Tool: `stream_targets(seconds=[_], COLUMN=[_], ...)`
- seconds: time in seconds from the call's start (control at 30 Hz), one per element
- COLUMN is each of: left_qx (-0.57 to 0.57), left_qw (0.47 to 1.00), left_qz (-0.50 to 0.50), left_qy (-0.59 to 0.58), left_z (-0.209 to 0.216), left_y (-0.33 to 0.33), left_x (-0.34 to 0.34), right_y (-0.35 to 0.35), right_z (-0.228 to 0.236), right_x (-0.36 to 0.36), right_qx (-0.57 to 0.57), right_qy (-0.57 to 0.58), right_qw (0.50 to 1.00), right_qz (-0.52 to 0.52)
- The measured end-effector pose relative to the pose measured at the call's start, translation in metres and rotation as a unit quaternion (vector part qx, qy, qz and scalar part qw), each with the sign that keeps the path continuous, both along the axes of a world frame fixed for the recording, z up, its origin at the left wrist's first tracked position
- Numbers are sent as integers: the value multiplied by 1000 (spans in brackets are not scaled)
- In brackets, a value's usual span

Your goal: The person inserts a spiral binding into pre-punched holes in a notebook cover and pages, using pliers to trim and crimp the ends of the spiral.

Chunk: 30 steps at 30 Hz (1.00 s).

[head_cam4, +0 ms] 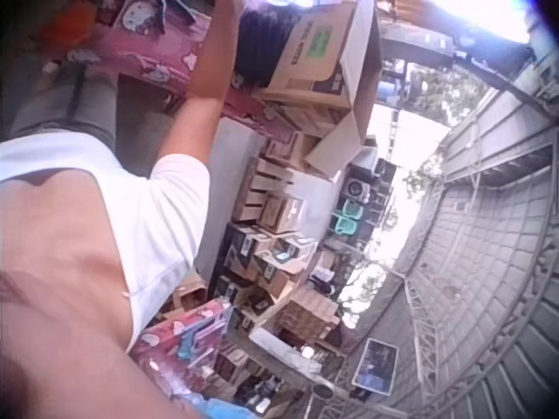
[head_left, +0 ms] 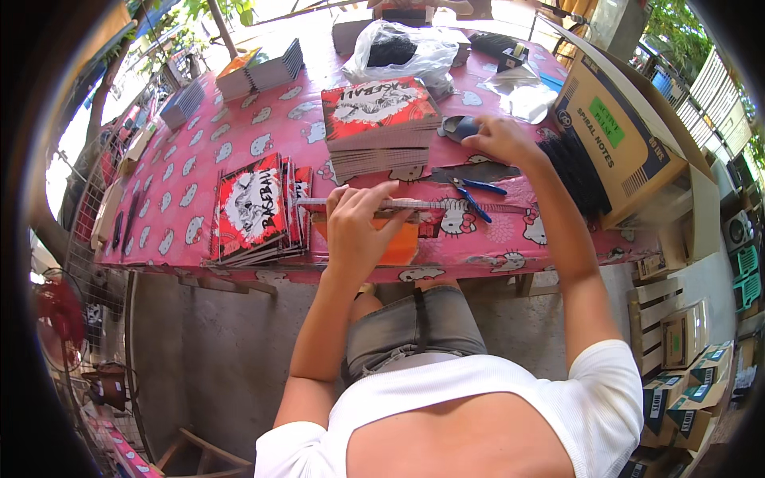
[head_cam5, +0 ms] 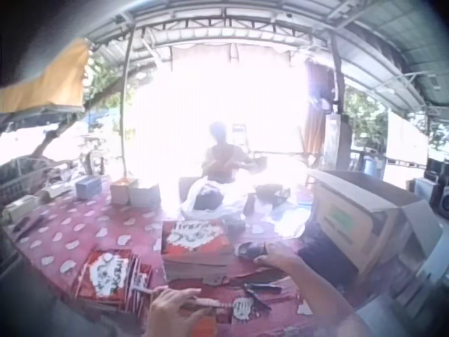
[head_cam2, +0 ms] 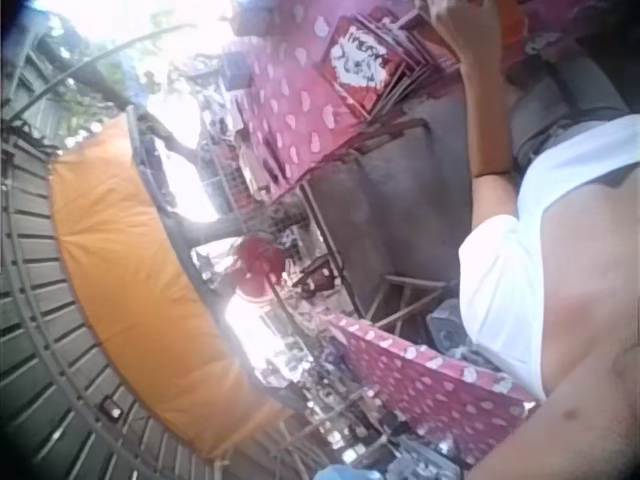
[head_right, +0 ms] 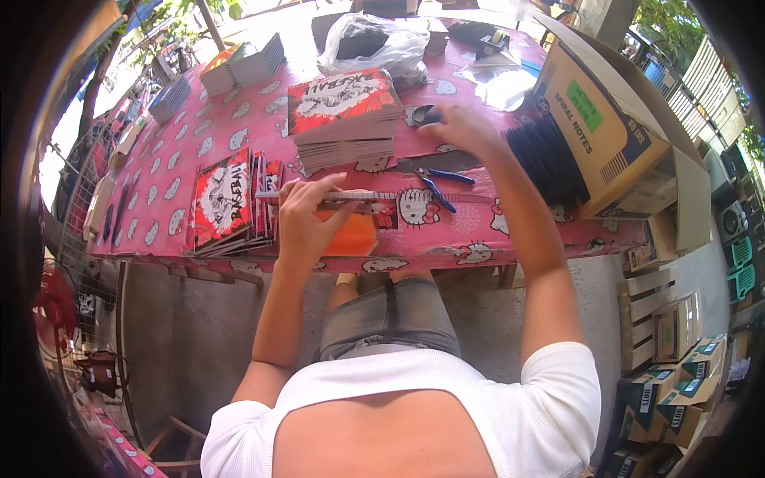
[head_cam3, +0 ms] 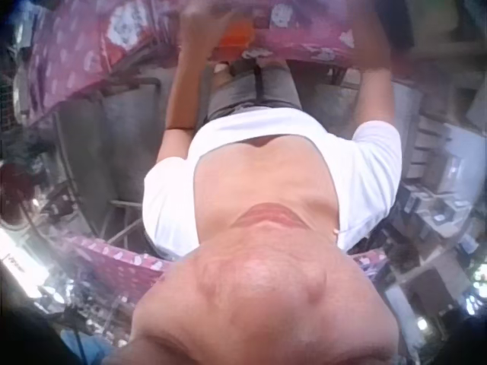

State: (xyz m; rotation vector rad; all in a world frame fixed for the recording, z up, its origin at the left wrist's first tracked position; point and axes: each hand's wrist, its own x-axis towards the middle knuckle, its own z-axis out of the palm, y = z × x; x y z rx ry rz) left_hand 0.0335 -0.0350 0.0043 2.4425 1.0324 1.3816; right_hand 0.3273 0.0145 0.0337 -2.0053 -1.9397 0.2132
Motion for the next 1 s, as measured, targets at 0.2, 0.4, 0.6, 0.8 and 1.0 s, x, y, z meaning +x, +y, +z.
stream_targets(seconds=[0.2,0.4,0.6,0.8,1.0], left_qx=[50,41,46,9,2], left_qw=[998,995,995,997,988], left_qz=[11,31,16,-3,157], left_qy=[-45,-82,-86,-83,-5], left_z=[-10,-8,-15,-15,-5], left_y=[12,10,16,16,7], left_x=[9,-1,4,3,-22], right_y=[41,-24,-43,-42,-14], right_z=[-94,-44,-25,-31,-24], right_x=[77,-8,-32,-32,-65], right_qx=[2,199,-29,-57,35], right_qy=[-181,620,688,636,435], right_qw=[977,746,689,721,846], right_qz=[-114,140,226,270,305])
